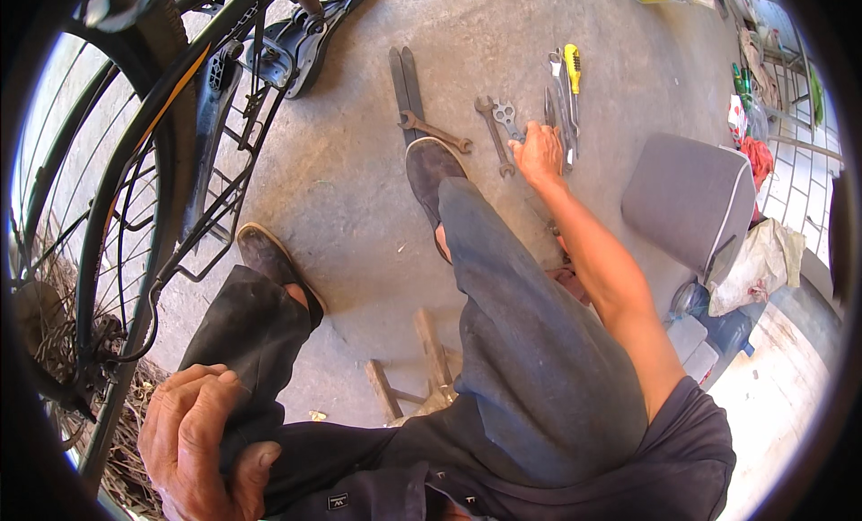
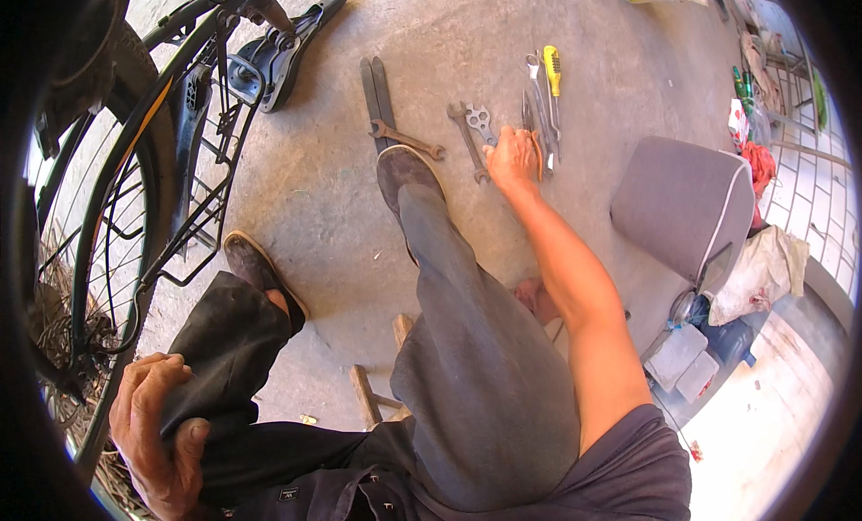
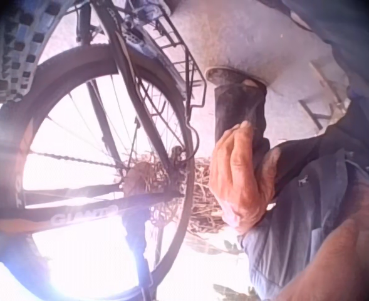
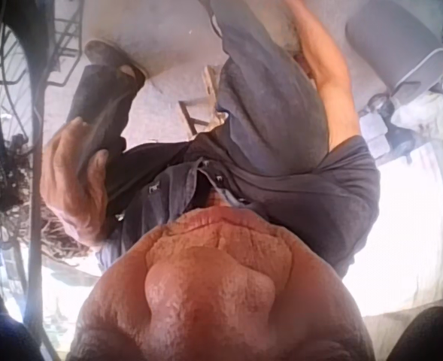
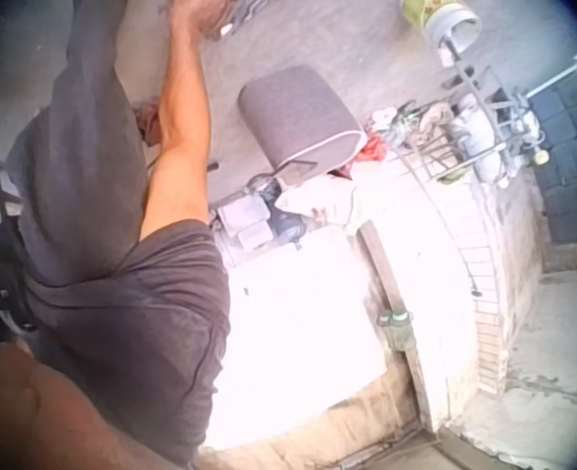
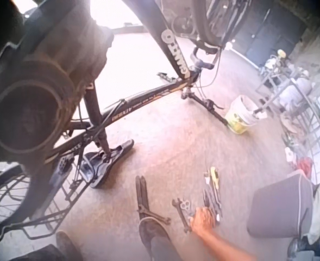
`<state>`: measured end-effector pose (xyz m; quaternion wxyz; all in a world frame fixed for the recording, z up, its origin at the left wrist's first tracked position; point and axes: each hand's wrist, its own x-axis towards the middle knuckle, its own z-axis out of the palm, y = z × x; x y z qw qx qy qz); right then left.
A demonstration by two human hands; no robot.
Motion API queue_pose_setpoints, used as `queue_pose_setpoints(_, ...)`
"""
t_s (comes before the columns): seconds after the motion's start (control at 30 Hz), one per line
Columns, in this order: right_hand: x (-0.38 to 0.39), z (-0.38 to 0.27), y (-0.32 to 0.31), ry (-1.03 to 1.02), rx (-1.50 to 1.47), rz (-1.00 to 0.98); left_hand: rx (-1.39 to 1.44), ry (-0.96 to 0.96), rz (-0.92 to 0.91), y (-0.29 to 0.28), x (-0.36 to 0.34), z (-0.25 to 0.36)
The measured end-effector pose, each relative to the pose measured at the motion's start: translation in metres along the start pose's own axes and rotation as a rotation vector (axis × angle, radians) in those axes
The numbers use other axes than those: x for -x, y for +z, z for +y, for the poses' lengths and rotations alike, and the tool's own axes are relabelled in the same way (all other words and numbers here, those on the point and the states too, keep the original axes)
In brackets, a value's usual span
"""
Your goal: The person uses a tire lever to pry the tire off the rim of a bicycle wheel. They then use a wrench to adjust the pedal on the bicycle crank.
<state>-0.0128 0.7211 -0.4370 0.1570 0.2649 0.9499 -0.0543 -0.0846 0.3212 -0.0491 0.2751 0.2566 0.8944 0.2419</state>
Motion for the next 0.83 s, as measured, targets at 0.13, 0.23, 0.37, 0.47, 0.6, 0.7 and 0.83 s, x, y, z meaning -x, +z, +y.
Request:
queue_pose_setpoints(0.13,-0.011,0.002,-0.010,0.044,-0.069,-0.120,-0.133,-0.020,-0.056,0.004,0.008,-0.013)
queue_pose_setpoints(0.23,-0.023,0.003,-0.016,0.098,-0.276,-0.256,-0.146,-0.027,-0.064,0.000,0.010,-0.011)
queue_pose_setpoints(0.37,-0.048,0.003,-0.017,0.094,-0.857,-0.300,-0.033,-0.025,-0.014,-0.002,0.004,-0.004)
queue_pose_setpoints(0.47,-0.047,-0.039,-0.066,0.133,-1.167,-0.443,-0.104,-0.101,-0.015,0.003,0.013,-0.004)
queue_pose_setpoints(0.6,-0.064,-0.066,-0.086,-0.081,-1.177,-0.484,-0.108,-0.074,-0.018,0.003,0.013,-0.007)
queue_pose_setpoints(0.7,-0.078,-0.095,-0.093,-0.253,-1.073,-0.395,-0.083,-0.047,-0.021,0.003,0.010,-0.007)
queue_pose_setpoints(0.83,-0.099,-0.143,-0.098,-0.486,-0.797,-0.297,-0.033,-0.053,-0.040,0.002,0.010,-0.011)
